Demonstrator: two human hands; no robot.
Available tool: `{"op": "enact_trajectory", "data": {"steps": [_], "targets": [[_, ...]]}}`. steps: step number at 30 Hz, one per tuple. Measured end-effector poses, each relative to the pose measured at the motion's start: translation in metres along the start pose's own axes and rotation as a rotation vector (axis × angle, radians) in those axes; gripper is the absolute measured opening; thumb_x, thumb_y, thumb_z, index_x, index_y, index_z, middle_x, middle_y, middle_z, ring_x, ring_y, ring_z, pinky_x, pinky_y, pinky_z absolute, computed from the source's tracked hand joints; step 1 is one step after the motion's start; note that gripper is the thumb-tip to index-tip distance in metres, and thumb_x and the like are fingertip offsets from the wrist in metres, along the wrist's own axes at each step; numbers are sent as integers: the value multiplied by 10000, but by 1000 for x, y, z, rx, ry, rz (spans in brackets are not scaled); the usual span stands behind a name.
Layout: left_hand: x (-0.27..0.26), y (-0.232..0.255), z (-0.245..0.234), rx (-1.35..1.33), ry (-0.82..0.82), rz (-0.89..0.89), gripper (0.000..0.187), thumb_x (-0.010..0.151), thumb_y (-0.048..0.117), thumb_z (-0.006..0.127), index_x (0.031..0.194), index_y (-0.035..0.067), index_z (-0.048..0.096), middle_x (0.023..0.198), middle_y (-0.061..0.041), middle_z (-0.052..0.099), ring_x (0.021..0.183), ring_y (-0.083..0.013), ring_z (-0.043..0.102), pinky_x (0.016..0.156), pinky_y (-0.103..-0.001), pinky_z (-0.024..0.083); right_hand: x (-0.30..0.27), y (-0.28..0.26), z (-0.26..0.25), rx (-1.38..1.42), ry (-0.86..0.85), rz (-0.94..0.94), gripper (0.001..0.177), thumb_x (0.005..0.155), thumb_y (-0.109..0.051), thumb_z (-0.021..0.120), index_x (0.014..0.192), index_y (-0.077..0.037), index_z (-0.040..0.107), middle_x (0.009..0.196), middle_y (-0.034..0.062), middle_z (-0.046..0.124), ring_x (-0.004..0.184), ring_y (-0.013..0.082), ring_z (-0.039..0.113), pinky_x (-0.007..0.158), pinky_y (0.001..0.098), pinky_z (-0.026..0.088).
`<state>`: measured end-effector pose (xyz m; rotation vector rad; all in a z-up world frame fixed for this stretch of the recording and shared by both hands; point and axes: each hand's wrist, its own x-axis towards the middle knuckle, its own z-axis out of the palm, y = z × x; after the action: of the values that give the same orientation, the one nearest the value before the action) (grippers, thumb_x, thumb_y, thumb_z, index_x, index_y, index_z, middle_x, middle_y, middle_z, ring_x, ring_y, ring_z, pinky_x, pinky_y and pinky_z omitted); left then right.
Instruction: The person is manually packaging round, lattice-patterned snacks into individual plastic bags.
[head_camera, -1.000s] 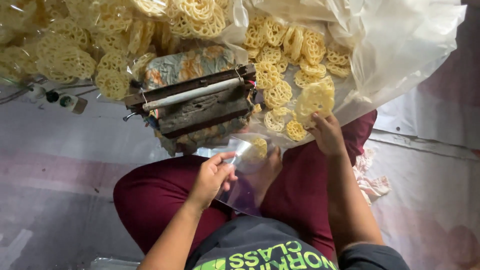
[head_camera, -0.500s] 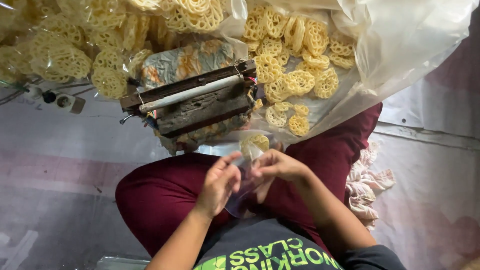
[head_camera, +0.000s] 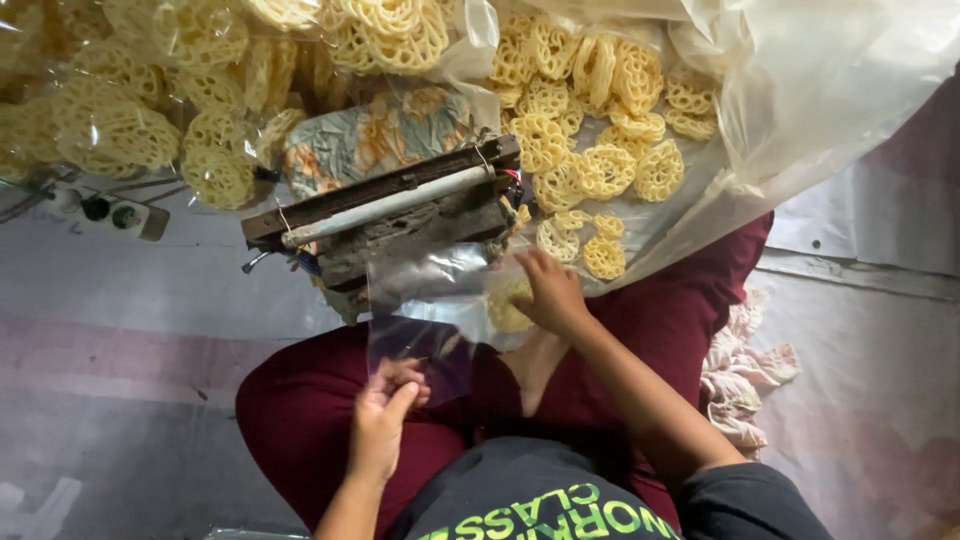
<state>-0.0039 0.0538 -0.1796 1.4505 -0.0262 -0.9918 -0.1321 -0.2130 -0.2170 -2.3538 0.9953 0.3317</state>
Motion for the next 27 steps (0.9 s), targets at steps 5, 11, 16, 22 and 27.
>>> {"op": "enact_trajectory", "data": {"steps": [5,11,16,22,27], "targets": [[-6,52,-2,102,120,-2,408,829,-14,563,1225,14,468,886,-251,690,686,-264,674,699,-295,545,9,17,0,4,-15,61,387,769,-171,648,1128,-207,506,1045,47,619,931,249,580,758,380,444],[-6,72,-9,417,255,87,472,824,79,609,1285,62,507,721,-123,674,564,-161,597,616,-254,511,28,36,-62,206,-252,192,101,816,-151,645,903,-182,685,821,-10,687,684,98,608,602,215,482],[6,59,-14,502,221,151,193,851,120,605,1015,65,691,685,-105,695,516,-116,567,490,-236,498,18,-7,-32,-95,-388,-47,252,823,-378,667,995,-193,667,951,-12,685,800,167,640,705,310,513],[20,41,-20,481,17,-36,457,825,8,509,1267,92,588,974,-82,721,853,-163,706,825,-253,534,3,3,33,-362,-237,-55,714,715,-373,718,1344,-272,395,1298,125,471,1060,321,563,812,542,445],[30,48,-18,498,-64,110,486,819,-6,469,1293,64,552,677,-50,646,608,-130,614,693,-247,526,17,39,14,-68,-274,-3,295,621,-330,723,834,-168,599,875,42,650,754,255,620,624,393,466]]}}
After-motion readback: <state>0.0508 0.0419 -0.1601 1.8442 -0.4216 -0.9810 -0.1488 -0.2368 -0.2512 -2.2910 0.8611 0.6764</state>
